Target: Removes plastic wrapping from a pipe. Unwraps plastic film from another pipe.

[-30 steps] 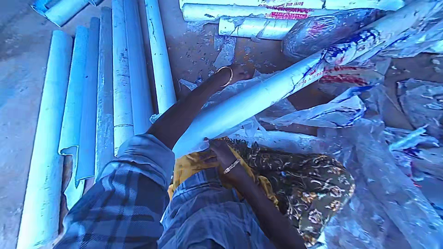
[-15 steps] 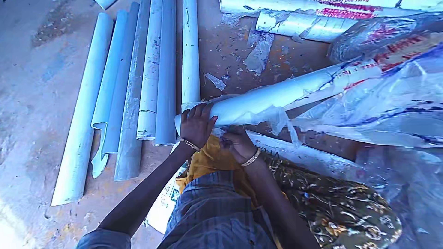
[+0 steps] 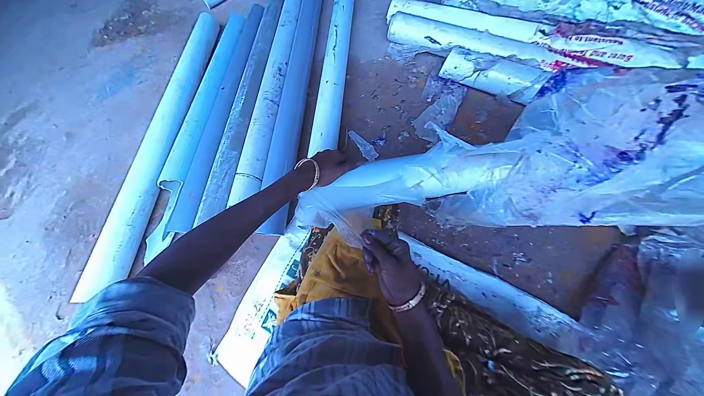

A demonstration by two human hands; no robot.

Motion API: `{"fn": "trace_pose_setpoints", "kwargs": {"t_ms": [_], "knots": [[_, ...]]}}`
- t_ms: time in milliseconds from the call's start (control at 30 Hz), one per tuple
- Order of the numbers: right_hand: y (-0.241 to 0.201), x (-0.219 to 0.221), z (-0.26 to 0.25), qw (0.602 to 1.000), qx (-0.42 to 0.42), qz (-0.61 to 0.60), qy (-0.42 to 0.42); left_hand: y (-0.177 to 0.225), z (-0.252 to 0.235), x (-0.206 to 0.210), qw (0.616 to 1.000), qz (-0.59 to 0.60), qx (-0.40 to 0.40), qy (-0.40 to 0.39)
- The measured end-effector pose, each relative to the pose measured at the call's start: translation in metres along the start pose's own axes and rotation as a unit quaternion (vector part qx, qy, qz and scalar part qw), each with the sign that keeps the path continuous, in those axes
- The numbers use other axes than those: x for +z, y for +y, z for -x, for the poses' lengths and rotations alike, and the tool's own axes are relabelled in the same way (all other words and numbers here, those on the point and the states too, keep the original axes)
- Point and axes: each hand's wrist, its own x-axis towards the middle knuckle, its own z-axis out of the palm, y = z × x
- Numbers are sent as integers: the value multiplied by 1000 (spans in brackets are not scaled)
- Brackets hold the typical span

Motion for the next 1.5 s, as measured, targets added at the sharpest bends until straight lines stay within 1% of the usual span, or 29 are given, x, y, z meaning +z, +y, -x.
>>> {"fn": "trace_pose_setpoints", "kwargs": {"t_ms": [100,167,200,233,267,333,400,433,467,500,567,600,633,667,733,767,800,833,900,933,1000,1067,1233,1300,1333,1367,1400,1433,1500], "knots": [[14,-7,8,999,-22,32,25,0,-3,2,1000,-9,-4,-1],[18,-14,8,995,-42,50,72,0,-8,-1,1000,-4,-13,-17],[18,-20,8,987,-96,82,97,-2,-11,-6,999,13,-20,-35],[17,-27,7,966,-184,150,104,-2,-13,-10,997,49,-30,-52],[13,-32,6,925,-274,244,96,-1,-12,-12,991,106,-41,-65],[2,-21,-2,812,-397,424,64,3,-6,-19,967,227,-56,-106],[-1,11,-20,700,-458,548,14,-4,-8,-24,946,290,-44,-141],[2,28,-33,654,-473,590,-8,-12,-14,-24,944,295,-14,-150],[6,43,-47,619,-475,625,-21,-22,-24,-22,946,285,29,-151],[11,54,-61,595,-471,651,-30,-28,-31,-19,949,272,61,-146],[21,58,-87,570,-483,663,-35,-32,-36,-17,944,280,82,-155],[24,55,-95,569,-503,649,-37,-32,-35,-18,942,274,91,-172],[23,52,-100,584,-519,623,-36,-31,-34,-16,940,278,100,-173],[20,52,-100,620,-513,592,-39,-30,-31,-15,938,282,102,-173],[5,57,-92,733,-438,518,-49,-27,-27,-10,947,270,94,-149],[-1,61,-87,771,-401,493,-44,-23,-25,-3,955,264,86,-102],[-4,63,-84,790,-383,477,-40,-19,-24,5,958,264,89,-63],[-6,63,-80,795,-372,476,-45,-17,-23,10,958,264,95,-51],[-7,62,-69,782,-377,493,-63,-16,-21,9,963,239,106,-69],[-8,59,-63,778,-382,495,-67,-16,-21,7,974,191,105,-67],[-9,50,-50,780,-383,491,-70,-17,-26,0,993,72,90,-19],[-5,36,-34,795,-376,471,-70,-18,-29,-7,997,7,74,-12],[25,-9,7,817,-365,441,-71,-24,-28,-5,998,-21,64,-11],[38,-20,21,827,-347,438,-59,-36,-25,6,997,-42,53,-23],[42,-24,26,834,-332,438,-51,-47,-26,19,998,-32,56,-16],[45,-28,30,840,-316,439,-42,-61,-30,35,997,-18,69,2],[45,-28,30,841,-310,443,-30,-70,-31,41,996,15,84,28],[42,-26,26,839,-308,449,-20,-77,-28,38,991,52,102,72],[38,-20,22,831,-298,469,-19,-80,0,26,968,93,137,189]]}}
